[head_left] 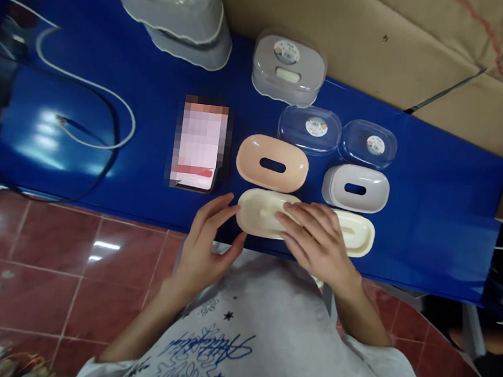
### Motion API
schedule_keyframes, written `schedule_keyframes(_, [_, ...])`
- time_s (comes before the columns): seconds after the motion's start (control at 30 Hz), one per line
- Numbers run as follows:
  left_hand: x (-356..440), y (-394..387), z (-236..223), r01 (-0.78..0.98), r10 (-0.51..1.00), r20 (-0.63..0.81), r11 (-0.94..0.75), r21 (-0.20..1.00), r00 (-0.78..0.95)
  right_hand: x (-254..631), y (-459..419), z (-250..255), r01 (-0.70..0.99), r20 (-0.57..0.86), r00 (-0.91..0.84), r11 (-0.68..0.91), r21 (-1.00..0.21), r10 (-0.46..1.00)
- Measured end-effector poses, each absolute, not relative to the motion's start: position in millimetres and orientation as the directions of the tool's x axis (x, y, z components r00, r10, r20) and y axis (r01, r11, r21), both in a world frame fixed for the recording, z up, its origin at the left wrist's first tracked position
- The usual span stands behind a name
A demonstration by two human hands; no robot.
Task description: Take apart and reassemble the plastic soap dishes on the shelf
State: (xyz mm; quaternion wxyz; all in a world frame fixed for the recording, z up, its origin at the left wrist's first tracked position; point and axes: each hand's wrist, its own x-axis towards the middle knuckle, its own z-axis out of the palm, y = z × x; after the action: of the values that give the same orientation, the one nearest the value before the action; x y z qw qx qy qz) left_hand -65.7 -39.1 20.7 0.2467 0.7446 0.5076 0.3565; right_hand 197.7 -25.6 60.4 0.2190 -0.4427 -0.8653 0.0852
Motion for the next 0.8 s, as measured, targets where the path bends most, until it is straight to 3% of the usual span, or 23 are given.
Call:
schedule_keyframes(0.1, [-66.3,-44.7,19.0,0.620,0.954,0.221,-0.300,0.725,0.203,191.8,2.2,57.2,0.781,0.306,-0.472,0.553,-0.291,0.827])
schedule_keyframes(0.2, [-59.4,-44.9,9.4,0.697,0.940,0.187,-0.337,0.632,0.285,190.8,28.5,50.8,0.819,0.200,-0.492,0.528,-0.223,0.847])
schedule_keyframes(0.27, [-52.7,-41.9,3.0,0.734,0.936,0.165,-0.346,0.585,0.309,190.5,37.8,48.3,0.816,0.151,-0.512,0.534,-0.220,0.845])
schedule_keyframes(0.33, [-47.3,-37.5,-1.4,0.718,0.940,0.168,-0.336,0.610,0.296,191.9,36.3,50.5,0.812,0.171,-0.504,0.532,-0.240,0.847])
schedule_keyframes(0.47, [-44.5,-28.9,-6.1,0.568,0.968,0.162,-0.244,0.786,0.191,201.9,6.1,65.0,0.781,0.270,-0.485,0.551,-0.293,0.832])
schedule_keyframes(0.57, [-43.5,-24.8,-8.7,0.419,0.983,0.146,-0.178,0.890,0.110,209.3,-19.5,72.0,0.762,0.252,-0.505,0.563,-0.319,0.826])
schedule_keyframes(0.7, [-34.3,-22.4,-4.7,0.235,0.989,0.129,-0.142,0.961,0.072,213.3,-31.8,66.9,0.738,0.224,-0.525,0.570,-0.361,0.821])
schedule_keyframes(0.8, [-25.2,-21.3,6.7,-0.020,0.991,0.011,-0.008,1.000,0.130,212.9,-30.4,56.9,0.713,0.221,-0.543,0.584,-0.388,0.810])
